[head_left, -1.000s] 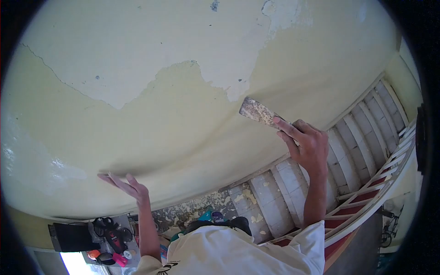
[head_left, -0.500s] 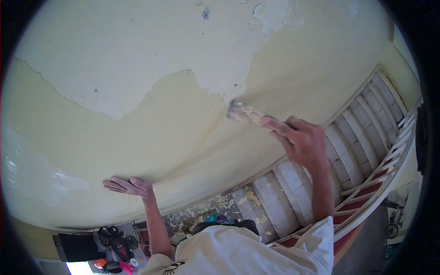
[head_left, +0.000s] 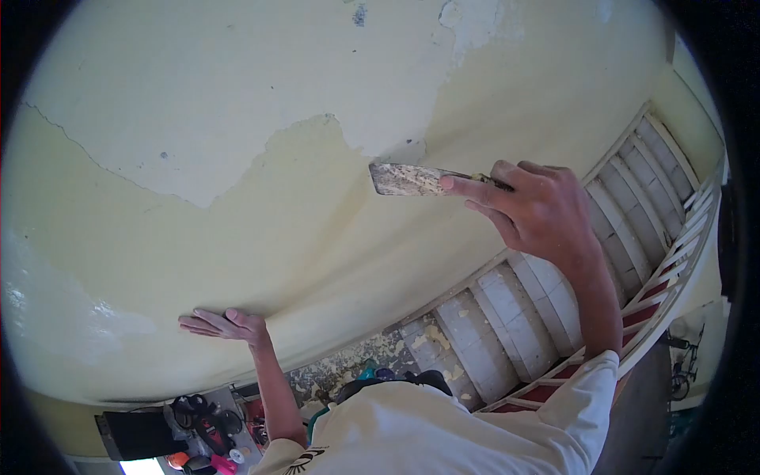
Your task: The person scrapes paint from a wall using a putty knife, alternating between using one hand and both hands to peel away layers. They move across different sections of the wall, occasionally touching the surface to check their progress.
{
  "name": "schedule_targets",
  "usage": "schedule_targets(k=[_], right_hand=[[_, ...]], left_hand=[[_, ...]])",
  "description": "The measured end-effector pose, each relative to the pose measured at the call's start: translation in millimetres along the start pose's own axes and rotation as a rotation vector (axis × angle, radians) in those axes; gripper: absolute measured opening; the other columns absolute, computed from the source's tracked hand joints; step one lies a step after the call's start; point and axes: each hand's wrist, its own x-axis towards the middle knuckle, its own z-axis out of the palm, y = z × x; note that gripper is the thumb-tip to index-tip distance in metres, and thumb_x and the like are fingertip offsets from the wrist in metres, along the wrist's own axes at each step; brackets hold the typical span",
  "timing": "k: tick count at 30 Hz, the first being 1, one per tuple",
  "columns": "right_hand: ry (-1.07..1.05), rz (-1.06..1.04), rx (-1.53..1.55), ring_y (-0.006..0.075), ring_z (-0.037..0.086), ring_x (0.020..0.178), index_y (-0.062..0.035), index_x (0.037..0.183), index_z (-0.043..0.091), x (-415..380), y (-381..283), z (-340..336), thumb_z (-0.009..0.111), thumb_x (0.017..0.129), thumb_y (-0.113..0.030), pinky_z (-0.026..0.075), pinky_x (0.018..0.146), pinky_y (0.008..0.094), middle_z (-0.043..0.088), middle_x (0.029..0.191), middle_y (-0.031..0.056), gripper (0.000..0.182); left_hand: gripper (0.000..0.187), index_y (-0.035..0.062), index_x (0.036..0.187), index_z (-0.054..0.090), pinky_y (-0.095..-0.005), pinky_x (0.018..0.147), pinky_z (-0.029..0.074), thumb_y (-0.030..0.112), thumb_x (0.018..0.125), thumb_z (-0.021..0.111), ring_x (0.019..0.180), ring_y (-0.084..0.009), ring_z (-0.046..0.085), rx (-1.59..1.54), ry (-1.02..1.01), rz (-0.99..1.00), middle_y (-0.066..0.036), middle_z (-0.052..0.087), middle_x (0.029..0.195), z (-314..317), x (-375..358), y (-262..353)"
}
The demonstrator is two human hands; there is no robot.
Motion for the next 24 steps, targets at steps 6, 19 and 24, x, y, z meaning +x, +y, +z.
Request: schedule_targets(k=[6, 19, 24], right_hand=[[-0.015, 0.018, -0.055, 0.0164, 0.050, 0.049, -0.0336, 0.106, 0.062, 10, 1, -15, 0.065, 0.072, -0.020, 0.041, 0.043, 0.0315, 0.047, 0.059, -0.0002, 0.037], [0.033, -0.003, -0.059, 0.0164, 0.048, 0.050, -0.0336, 0.106, 0.062, 12, 7, -16, 0.067, 0.072, -0.019, 0.039, 0.044, 0.0312, 0.045, 0.059, -0.0004, 0.037], [0.023, -0.077, -0.054, 0.0176, 0.054, 0.052, -0.0370, 0.106, 0.060, 22, -5, -12, 0.061, 0.076, -0.024, 0.045, 0.047, 0.0332, 0.050, 0.062, -0.0001, 0.032]], left_hand=[[0.056, 0.0012, 0.138, 0.020, -0.0531, 0.106, 0.004, 0.036, 0.094, 0.024, 0.133, -0.0418, 0.005, -0.002, 0.005, 0.011, -0.025, 0.007, 0.143, 1, -2, -3], [0.057, 0.0007, 0.137, 0.024, -0.0530, 0.106, 0.005, 0.037, 0.093, 0.026, 0.133, -0.0414, 0.007, -0.027, 0.049, 0.012, -0.025, 0.009, 0.143, 7, -2, -3], [0.057, 0.0003, 0.136, 0.024, -0.0525, 0.106, 0.005, 0.038, 0.093, 0.026, 0.132, -0.0417, 0.008, -0.034, 0.032, 0.034, -0.025, 0.010, 0.143, 4, -3, -4]])
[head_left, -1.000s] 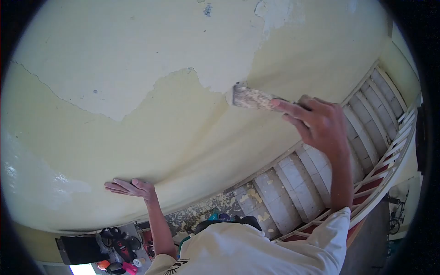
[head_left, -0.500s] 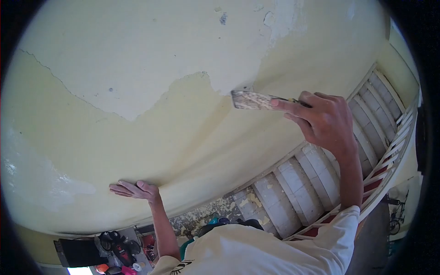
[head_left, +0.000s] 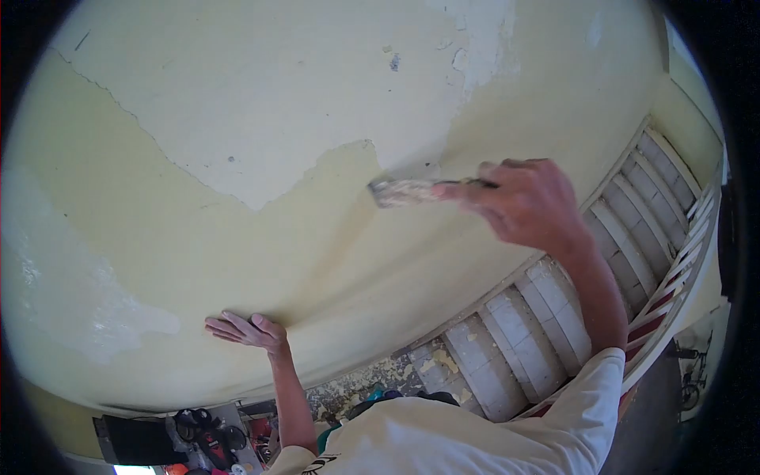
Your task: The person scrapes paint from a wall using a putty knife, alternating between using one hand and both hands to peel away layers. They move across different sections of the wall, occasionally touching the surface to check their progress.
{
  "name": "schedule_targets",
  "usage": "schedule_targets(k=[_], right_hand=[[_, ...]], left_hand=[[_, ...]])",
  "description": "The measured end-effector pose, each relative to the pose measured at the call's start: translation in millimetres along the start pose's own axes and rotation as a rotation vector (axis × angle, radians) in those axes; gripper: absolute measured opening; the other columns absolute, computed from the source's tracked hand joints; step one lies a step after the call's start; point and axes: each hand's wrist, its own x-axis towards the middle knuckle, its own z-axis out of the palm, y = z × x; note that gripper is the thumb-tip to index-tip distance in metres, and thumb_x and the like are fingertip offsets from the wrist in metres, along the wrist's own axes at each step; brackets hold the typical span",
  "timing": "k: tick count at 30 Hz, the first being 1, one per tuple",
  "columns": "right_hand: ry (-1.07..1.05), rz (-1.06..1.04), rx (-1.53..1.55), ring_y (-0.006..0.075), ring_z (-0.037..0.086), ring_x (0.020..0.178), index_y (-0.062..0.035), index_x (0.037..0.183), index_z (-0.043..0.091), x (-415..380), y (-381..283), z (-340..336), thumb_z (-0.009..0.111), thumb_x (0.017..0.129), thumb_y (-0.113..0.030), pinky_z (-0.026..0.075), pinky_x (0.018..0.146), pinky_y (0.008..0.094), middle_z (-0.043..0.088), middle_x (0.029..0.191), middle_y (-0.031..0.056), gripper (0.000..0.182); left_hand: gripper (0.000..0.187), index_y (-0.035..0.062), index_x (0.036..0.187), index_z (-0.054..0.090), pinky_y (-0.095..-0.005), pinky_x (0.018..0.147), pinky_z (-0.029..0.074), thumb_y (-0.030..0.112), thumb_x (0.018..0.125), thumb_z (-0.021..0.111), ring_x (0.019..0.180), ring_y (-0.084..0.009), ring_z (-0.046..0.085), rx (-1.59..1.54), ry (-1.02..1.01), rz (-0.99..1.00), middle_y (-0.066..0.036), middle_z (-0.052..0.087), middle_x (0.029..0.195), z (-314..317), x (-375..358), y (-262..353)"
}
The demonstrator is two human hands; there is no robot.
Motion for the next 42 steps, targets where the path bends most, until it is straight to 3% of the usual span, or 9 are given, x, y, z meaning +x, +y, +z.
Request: schedule_targets(k=[7, 9, 14, 16, 19, 24, 32, 35, 42], right_hand=[[-0.088, 0.135, -0.019, 0.0178, 0.056, 0.054, -0.0362, 0.108, 0.059, -1, -9, -13, 0.061, 0.076, -0.021, 0.046, 0.047, 0.0327, 0.051, 0.063, 0.0001, 0.036], [-0.090, 0.146, -0.019, 0.0183, 0.056, 0.054, -0.0364, 0.108, 0.059, -7, -8, -16, 0.061, 0.076, -0.021, 0.046, 0.048, 0.0331, 0.051, 0.063, 0.0002, 0.035], [-0.118, 0.170, 0.027, 0.0197, 0.056, 0.055, -0.0361, 0.107, 0.060, 1, -12, -14, 0.060, 0.077, -0.021, 0.047, 0.049, 0.0338, 0.052, 0.063, 0.0007, 0.034], [-0.042, 0.060, 0.034, 0.0203, 0.055, 0.054, -0.0358, 0.108, 0.060, 4, -15, -10, 0.060, 0.077, -0.021, 0.045, 0.048, 0.0344, 0.051, 0.062, 0.0007, 0.034], [-0.111, 0.188, 0.021, 0.0204, 0.053, 0.053, -0.0355, 0.108, 0.060, 0, -1, -21, 0.060, 0.078, -0.021, 0.044, 0.047, 0.0351, 0.050, 0.060, 0.0010, 0.033], [-0.046, 0.142, 0.061, 0.0200, 0.052, 0.051, -0.0351, 0.108, 0.060, 3, -11, -21, 0.061, 0.077, -0.022, 0.042, 0.046, 0.0348, 0.049, 0.060, 0.0010, 0.033], [-0.002, 0.133, 0.019, 0.0201, 0.052, 0.051, -0.0352, 0.108, 0.060, 8, -10, -28, 0.061, 0.078, -0.023, 0.043, 0.046, 0.0337, 0.049, 0.059, 0.0010, 0.033], [0.029, 0.161, 0.021, 0.0202, 0.047, 0.049, -0.0297, 0.104, 0.064, 13, -7, -34, 0.066, 0.073, -0.018, 0.038, 0.045, 0.0333, 0.045, 0.057, 0.0018, 0.033], [-0.037, 0.146, -0.050, 0.0222, 0.056, 0.055, -0.0345, 0.103, 0.063, 23, -7, -46, 0.060, 0.078, -0.023, 0.046, 0.050, 0.0360, 0.053, 0.062, 0.0020, 0.028]], left_hand=[[0.057, -0.0003, 0.136, 0.025, -0.0522, 0.106, 0.005, 0.037, 0.093, 0.025, 0.133, -0.0412, 0.008, 0.000, -0.038, -0.033, -0.025, 0.010, 0.143, -1, -4, -4], [0.054, 0.0048, 0.138, 0.023, -0.0557, 0.104, 0.005, 0.032, 0.092, 0.028, 0.131, -0.0446, 0.010, -0.016, -0.010, -0.019, -0.028, 0.010, 0.142, 1, -5, -4], [0.055, 0.0017, 0.137, 0.024, -0.0539, 0.105, 0.006, 0.035, 0.092, 0.027, 0.132, -0.0431, 0.010, 0.008, -0.008, -0.030, -0.028, 0.011, 0.142, -1, -5, -2], [0.057, -0.0013, 0.135, 0.025, -0.0525, 0.106, 0.006, 0.037, 0.093, 0.026, 0.132, -0.0420, 0.010, -0.002, 0.008, -0.043, -0.026, 0.012, 0.142, 2, -2, 1], [0.058, -0.0019, 0.135, 0.026, -0.0527, 0.106, 0.006, 0.037, 0.093, 0.026, 0.132, -0.0421, 0.011, 0.027, 0.030, 0.005, -0.027, 0.012, 0.142, 5, -1, -6], [0.055, 0.0027, 0.136, 0.027, -0.0564, 0.104, 0.005, 0.034, 0.091, 0.028, 0.130, -0.0467, 0.010, -0.036, 0.004, -0.028, -0.031, 0.012, 0.140, 2, -6, -5], [0.055, 0.0004, 0.134, 0.029, -0.0559, 0.104, 0.008, 0.037, 0.093, 0.027, 0.130, -0.0457, 0.013, -0.009, 0.023, -0.025, -0.031, 0.015, 0.140, 3, -6, 0], [0.057, -0.0015, 0.133, 0.030, -0.0548, 0.105, 0.010, 0.038, 0.093, 0.025, 0.130, -0.0445, 0.016, 0.015, 0.048, -0.004, -0.030, 0.017, 0.139, 6, -3, -5], [0.056, 0.0020, 0.136, 0.027, -0.0564, 0.104, 0.007, 0.039, 0.094, 0.024, 0.130, -0.0463, 0.013, -0.012, 0.014, -0.023, -0.031, 0.014, 0.140, 2, -4, -1]])
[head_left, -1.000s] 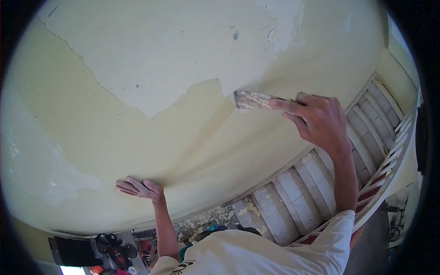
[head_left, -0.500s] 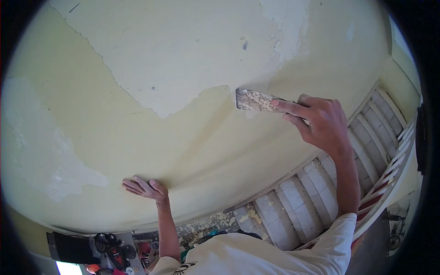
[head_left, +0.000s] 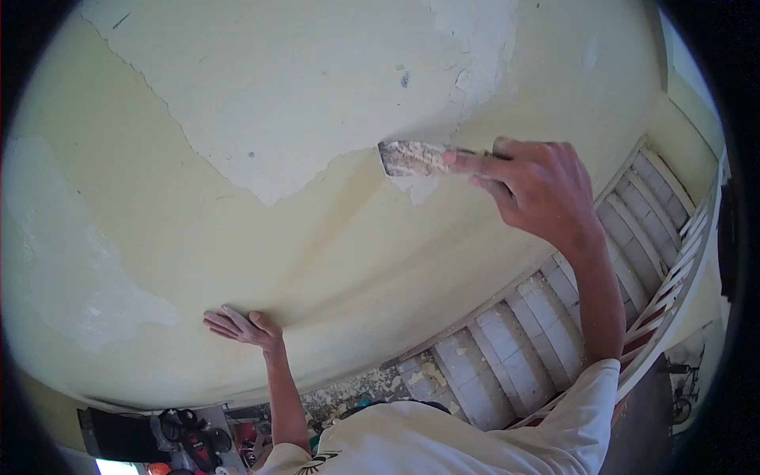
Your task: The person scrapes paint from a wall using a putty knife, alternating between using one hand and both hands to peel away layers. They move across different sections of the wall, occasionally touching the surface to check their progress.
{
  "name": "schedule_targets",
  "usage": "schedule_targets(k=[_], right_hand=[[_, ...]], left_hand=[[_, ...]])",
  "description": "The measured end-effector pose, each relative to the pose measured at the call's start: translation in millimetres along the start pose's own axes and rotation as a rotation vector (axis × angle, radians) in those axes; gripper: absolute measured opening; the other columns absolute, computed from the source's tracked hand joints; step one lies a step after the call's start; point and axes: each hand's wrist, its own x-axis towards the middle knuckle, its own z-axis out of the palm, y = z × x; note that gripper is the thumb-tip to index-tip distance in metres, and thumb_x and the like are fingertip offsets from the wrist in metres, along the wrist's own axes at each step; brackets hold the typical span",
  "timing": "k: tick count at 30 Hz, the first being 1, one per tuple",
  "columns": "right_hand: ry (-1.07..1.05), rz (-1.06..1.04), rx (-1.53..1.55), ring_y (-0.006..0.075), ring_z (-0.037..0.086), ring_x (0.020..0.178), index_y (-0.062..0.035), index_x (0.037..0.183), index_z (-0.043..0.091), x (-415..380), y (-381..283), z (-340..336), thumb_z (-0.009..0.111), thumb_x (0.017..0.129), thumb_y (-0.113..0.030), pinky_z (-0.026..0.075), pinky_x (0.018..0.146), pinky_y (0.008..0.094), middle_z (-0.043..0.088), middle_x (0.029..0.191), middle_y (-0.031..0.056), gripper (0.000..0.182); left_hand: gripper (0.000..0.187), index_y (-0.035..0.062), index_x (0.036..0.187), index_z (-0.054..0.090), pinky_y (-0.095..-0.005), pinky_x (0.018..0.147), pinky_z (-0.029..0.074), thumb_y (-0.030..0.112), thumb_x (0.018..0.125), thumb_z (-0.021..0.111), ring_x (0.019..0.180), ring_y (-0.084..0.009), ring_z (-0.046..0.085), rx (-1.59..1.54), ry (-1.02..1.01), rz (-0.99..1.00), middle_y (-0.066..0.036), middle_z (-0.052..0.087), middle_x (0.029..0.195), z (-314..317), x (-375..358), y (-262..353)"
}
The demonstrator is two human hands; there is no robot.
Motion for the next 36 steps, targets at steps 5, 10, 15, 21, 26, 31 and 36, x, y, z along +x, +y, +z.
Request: schedule_targets(k=[5, 10, 15, 21, 26, 31, 36], right_hand=[[0.030, -0.017, -0.015, 0.0232, 0.057, 0.058, -0.0321, 0.102, 0.064, 0, 5, -4, 0.059, 0.078, -0.021, 0.047, 0.052, 0.0365, 0.055, 0.063, 0.0023, 0.027], [0.050, -0.061, -0.031, 0.0238, 0.059, 0.060, -0.0318, 0.103, 0.064, -4, 7, -7, 0.058, 0.077, -0.017, 0.048, 0.052, 0.0370, 0.058, 0.066, 0.0030, 0.031], [-0.089, -0.342, 0.055, 0.0232, 0.060, 0.058, -0.0296, 0.105, 0.062, 23, -42, 24, 0.055, 0.071, -0.009, 0.049, 0.051, 0.0363, 0.058, 0.067, 0.0057, 0.040], [-0.019, -0.099, 0.239, 0.0253, 0.061, 0.062, -0.0265, 0.123, 0.048, -2, -33, 22, 0.055, 0.079, -0.015, 0.049, 0.053, 0.0365, 0.058, 0.071, 0.0082, 0.046], [0.306, 0.247, 0.714, 0.0295, 0.059, 0.067, -0.0197, 0.133, 0.036, -39, -38, 91, 0.054, 0.083, -0.015, 0.047, 0.057, 0.0398, 0.056, 0.074, 0.0131, 0.053], [0.458, 0.487, 0.793, 0.0322, 0.057, 0.066, -0.0145, 0.135, 0.032, -36, -52, 92, 0.053, 0.086, -0.017, 0.045, 0.059, 0.0427, 0.056, 0.076, 0.0156, 0.054], [0.403, 0.520, 0.768, 0.0327, 0.057, 0.065, -0.0127, 0.135, 0.031, -15, -38, 64, 0.051, 0.087, -0.019, 0.045, 0.058, 0.0420, 0.056, 0.073, 0.0172, 0.052]], left_hand=[[0.056, 0.0018, 0.135, 0.027, -0.0558, 0.104, 0.007, 0.040, 0.094, 0.023, 0.130, -0.0459, 0.013, 0.005, -0.007, 0.000, -0.030, 0.014, 0.140, 2, 1, -1], [0.056, 0.0018, 0.135, 0.028, -0.0556, 0.104, 0.007, 0.040, 0.094, 0.023, 0.130, -0.0453, 0.014, -0.004, 0.008, -0.009, -0.030, 0.014, 0.140, 2, 3, 2], [0.056, 0.0038, 0.136, 0.027, -0.0561, 0.104, 0.009, 0.041, 0.094, 0.023, 0.130, -0.0459, 0.013, 0.001, 0.000, -0.007, -0.029, 0.015, 0.140, -2, 2, 3], [0.057, 0.0025, 0.137, 0.024, -0.0554, 0.104, 0.009, 0.040, 0.094, 0.021, 0.129, -0.0462, 0.015, 0.096, -0.074, 0.084, -0.028, 0.015, 0.141, 1, -14, -29], [0.059, 0.0020, 0.139, 0.017, -0.0576, 0.104, 0.001, 0.037, 0.093, 0.026, 0.131, -0.0461, 0.002, 0.044, -0.198, 0.017, -0.028, 0.004, 0.142, -10, -9, -16], [0.071, -0.0009, 0.139, 0.010, -0.0545, 0.105, -0.002, 0.050, 0.091, 0.023, 0.133, -0.0419, -0.004, 0.079, -0.264, -0.068, -0.026, 0.000, 0.144, -13, -7, -4], [0.088, -0.0016, 0.139, 0.004, -0.0572, 0.103, -0.003, 0.065, 0.084, 0.022, 0.132, -0.0425, -0.008, 0.086, -0.350, -0.127, -0.026, -0.006, 0.143, -19, -3, 1]])
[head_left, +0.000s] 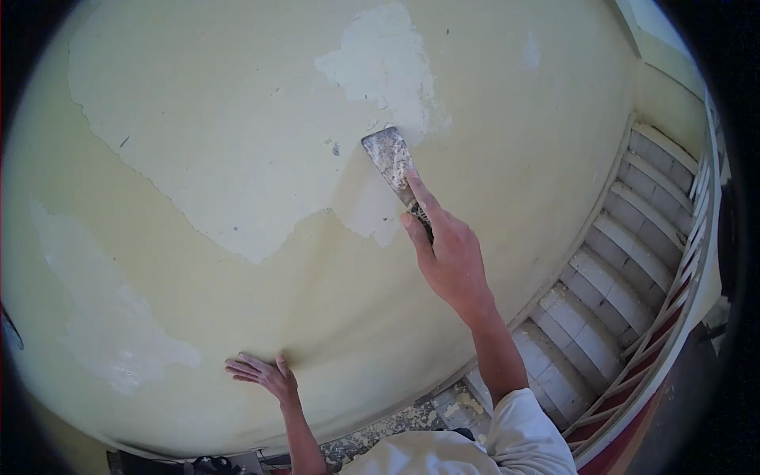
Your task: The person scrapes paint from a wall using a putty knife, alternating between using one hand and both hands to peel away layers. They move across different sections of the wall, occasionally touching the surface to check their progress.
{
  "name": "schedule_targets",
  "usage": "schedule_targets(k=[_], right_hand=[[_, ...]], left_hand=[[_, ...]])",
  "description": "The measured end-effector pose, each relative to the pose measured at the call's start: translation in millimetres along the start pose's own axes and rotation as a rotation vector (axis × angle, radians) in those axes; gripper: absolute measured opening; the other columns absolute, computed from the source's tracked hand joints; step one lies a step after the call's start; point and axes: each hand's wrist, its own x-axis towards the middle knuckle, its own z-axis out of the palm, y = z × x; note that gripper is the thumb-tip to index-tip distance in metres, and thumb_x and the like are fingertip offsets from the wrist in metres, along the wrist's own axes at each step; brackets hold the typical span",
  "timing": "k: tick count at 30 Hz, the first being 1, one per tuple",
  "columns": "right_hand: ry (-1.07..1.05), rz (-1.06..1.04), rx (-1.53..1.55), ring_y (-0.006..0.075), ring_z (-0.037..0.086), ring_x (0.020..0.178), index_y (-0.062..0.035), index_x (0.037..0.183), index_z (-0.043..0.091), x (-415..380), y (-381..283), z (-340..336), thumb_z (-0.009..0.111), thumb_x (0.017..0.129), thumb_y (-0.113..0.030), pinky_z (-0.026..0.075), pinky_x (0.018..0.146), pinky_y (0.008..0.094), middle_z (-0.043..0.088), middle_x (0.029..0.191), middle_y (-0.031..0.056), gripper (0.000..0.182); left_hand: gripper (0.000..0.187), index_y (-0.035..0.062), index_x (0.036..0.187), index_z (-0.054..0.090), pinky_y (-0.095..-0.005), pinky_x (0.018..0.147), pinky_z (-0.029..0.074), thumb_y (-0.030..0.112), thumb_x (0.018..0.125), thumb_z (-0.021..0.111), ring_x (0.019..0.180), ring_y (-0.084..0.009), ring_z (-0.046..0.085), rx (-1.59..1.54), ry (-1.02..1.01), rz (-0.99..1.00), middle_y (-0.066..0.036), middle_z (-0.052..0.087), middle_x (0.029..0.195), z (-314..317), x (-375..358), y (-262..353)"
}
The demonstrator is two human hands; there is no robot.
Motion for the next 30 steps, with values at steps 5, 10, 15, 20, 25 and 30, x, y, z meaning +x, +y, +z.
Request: schedule_targets(k=[5, 10, 15, 20, 25, 30], right_hand=[[0.029, 0.035, 0.063, 0.0330, 0.056, 0.064, -0.0127, 0.135, 0.032, -22, 12, 21, 0.050, 0.088, -0.020, 0.044, 0.058, 0.0422, 0.056, 0.071, 0.0171, 0.051], [0.009, 0.112, 0.126, 0.0335, 0.057, 0.065, -0.0116, 0.135, 0.032, -12, 2, 15, 0.050, 0.088, -0.020, 0.044, 0.059, 0.0428, 0.056, 0.071, 0.0172, 0.051], [0.053, 0.059, 0.018, 0.0334, 0.056, 0.060, -0.0094, 0.134, 0.031, -16, 9, 18, 0.051, 0.087, -0.020, 0.044, 0.054, 0.0418, 0.055, 0.069, 0.0165, 0.052], [0.050, 0.107, 0.055, 0.0332, 0.056, 0.059, -0.0112, 0.135, 0.031, -30, 8, 23, 0.050, 0.087, -0.021, 0.044, 0.053, 0.0424, 0.056, 0.069, 0.0161, 0.052], [0.036, 0.165, 0.094, 0.0364, 0.056, 0.068, -0.0131, 0.133, 0.035, -13, -4, 10, 0.053, 0.086, -0.018, 0.045, 0.062, 0.0394, 0.058, 0.076, 0.0203, 0.050], [0.024, 0.147, 0.028, 0.0321, 0.057, 0.061, -0.0137, 0.135, 0.031, -28, 8, 16, 0.050, 0.087, -0.024, 0.045, 0.055, 0.0433, 0.056, 0.070, 0.0164, 0.052]], left_hand=[[0.099, -0.0017, 0.138, -0.003, -0.0606, 0.101, -0.003, 0.073, 0.078, 0.022, 0.130, -0.0454, -0.011, 0.015, -0.080, 0.018, -0.028, -0.010, 0.142, -3, -2, -3], [0.099, -0.0028, 0.138, -0.004, -0.0570, 0.103, -0.004, 0.071, 0.079, 0.026, 0.131, -0.0424, -0.012, -0.027, -0.119, -0.027, -0.026, -0.012, 0.142, -12, 0, 6], [0.088, -0.0004, 0.138, -0.006, -0.0442, 0.108, -0.001, 0.051, 0.086, 0.043, 0.135, -0.0331, -0.005, -0.454, 0.327, -0.128, -0.021, -0.008, 0.145, -58, 16, 69], [0.079, 0.0005, 0.139, -0.001, -0.0438, 0.110, 0.007, 0.041, 0.088, 0.043, 0.134, -0.0334, 0.006, -0.934, 0.569, 0.042, -0.020, 0.000, 0.145, -146, 48, 148], [0.078, 0.0001, 0.138, 0.000, -0.0444, 0.109, 0.008, 0.041, 0.088, 0.044, 0.134, -0.0341, 0.007, -0.988, 0.589, 0.087, -0.021, 0.001, 0.145, -144, 42, 134], [0.078, -0.0002, 0.138, 0.001, -0.0450, 0.109, 0.008, 0.040, 0.088, 0.045, 0.134, -0.0348, 0.007, -1.098, 0.622, 0.162, -0.022, 0.002, 0.145, -130, 47, 127]])
